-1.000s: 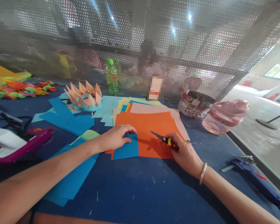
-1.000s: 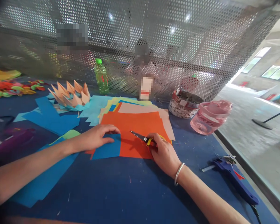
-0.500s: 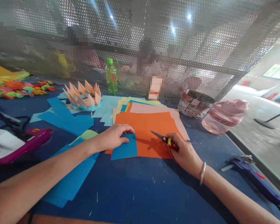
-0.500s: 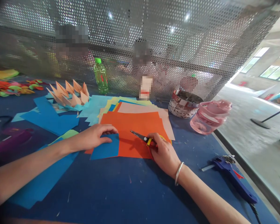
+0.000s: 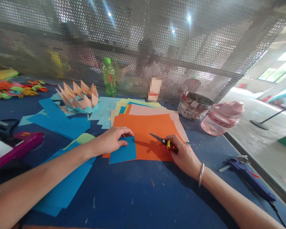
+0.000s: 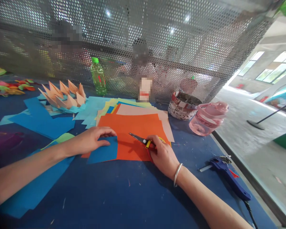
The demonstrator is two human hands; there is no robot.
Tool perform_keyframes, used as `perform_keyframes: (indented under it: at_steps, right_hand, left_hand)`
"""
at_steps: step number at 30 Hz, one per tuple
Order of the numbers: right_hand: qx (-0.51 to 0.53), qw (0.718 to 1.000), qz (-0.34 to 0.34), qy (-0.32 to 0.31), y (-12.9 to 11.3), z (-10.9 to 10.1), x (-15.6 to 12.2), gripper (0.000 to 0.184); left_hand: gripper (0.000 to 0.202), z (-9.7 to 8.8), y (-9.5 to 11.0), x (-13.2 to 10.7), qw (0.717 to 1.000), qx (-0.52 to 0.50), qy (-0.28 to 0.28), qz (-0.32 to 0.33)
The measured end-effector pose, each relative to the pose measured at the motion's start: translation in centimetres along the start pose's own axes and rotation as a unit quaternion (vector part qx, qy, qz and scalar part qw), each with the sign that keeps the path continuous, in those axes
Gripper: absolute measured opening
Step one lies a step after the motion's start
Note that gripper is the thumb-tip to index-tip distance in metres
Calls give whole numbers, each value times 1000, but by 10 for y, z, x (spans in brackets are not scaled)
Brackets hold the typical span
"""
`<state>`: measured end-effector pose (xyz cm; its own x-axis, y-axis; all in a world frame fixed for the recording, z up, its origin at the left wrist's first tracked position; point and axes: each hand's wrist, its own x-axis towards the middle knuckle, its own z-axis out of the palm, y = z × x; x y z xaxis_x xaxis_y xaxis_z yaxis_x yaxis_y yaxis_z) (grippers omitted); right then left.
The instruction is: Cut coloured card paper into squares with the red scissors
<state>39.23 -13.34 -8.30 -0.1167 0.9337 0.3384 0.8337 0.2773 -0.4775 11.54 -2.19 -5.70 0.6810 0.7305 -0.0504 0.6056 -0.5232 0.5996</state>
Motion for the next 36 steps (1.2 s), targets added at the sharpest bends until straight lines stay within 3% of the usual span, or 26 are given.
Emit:
perform_keyframes:
  at_steps: [6, 10, 15, 22, 27, 36]
  right_hand:
    - [-3, 999, -39, 2, -2, -3, -2, 40]
    - [-40, 995, -86, -12, -5, -8, -2, 47]
    - [-150, 974, -155, -74, -17, -16, -4, 50]
    - [-270, 938, -174, -132, -32, -24, 0, 67]
    - [-341, 910, -202, -124, -39, -25, 7, 74]
    - [-372, 893, -233, -97, -48, -26, 13, 54]
  left_hand:
    - [30, 2, -1, -1, 998, 26, 29, 42]
    - [18, 7, 5, -8, 985, 103, 78, 118]
    - [36, 14, 15, -17, 979, 117, 9, 169]
    - [46, 2, 11, -20, 968, 154, -46, 190]
    - [55, 2, 8, -22, 964, 176, -53, 193]
    - [60, 2, 12, -24, 961, 208, -43, 178]
